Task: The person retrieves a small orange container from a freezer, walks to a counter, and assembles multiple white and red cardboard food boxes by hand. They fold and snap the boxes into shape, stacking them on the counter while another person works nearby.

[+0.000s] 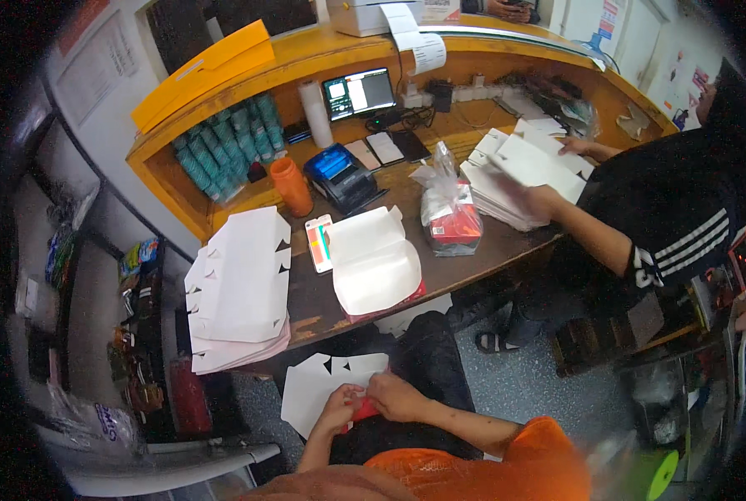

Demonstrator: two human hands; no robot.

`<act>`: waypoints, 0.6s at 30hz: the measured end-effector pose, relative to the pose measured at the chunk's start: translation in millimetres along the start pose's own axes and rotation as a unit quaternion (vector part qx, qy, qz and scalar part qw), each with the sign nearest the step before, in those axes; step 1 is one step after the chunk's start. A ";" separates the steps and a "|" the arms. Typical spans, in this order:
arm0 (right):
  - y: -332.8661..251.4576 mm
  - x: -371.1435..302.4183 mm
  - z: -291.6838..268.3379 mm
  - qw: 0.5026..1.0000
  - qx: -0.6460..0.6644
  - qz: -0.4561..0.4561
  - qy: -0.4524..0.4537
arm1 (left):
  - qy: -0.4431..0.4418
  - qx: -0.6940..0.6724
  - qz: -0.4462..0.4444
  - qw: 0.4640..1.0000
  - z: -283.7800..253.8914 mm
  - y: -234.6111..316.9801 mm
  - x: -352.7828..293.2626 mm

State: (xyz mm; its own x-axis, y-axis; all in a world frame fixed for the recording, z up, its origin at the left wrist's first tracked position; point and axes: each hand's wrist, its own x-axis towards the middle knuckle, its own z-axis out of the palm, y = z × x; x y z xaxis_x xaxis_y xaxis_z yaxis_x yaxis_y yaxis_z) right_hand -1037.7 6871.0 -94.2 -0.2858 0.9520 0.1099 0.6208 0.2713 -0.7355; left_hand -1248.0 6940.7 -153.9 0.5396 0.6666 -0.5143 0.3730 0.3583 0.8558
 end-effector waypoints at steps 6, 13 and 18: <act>15.0 10.8 9.4 0.998 0.043 0.014 0.042 | 0.106 0.059 0.125 0.985 6.3 41.0 -14.6; 10.9 22.1 9.1 0.977 0.069 0.152 0.131 | 0.124 0.130 0.151 0.972 -9.0 50.9 -1.4; 25.3 18.6 17.5 0.997 0.035 0.059 0.023 | 0.106 0.151 0.173 0.967 -6.3 45.2 3.5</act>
State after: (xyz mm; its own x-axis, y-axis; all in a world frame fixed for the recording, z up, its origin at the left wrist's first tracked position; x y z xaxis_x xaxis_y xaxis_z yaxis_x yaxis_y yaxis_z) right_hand -1040.1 6893.1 -122.4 -0.1782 0.9827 0.0498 0.5951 0.1479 -0.7899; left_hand -1234.0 6963.3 -116.6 0.5169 0.8429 -0.1491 0.4181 -0.0965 0.9033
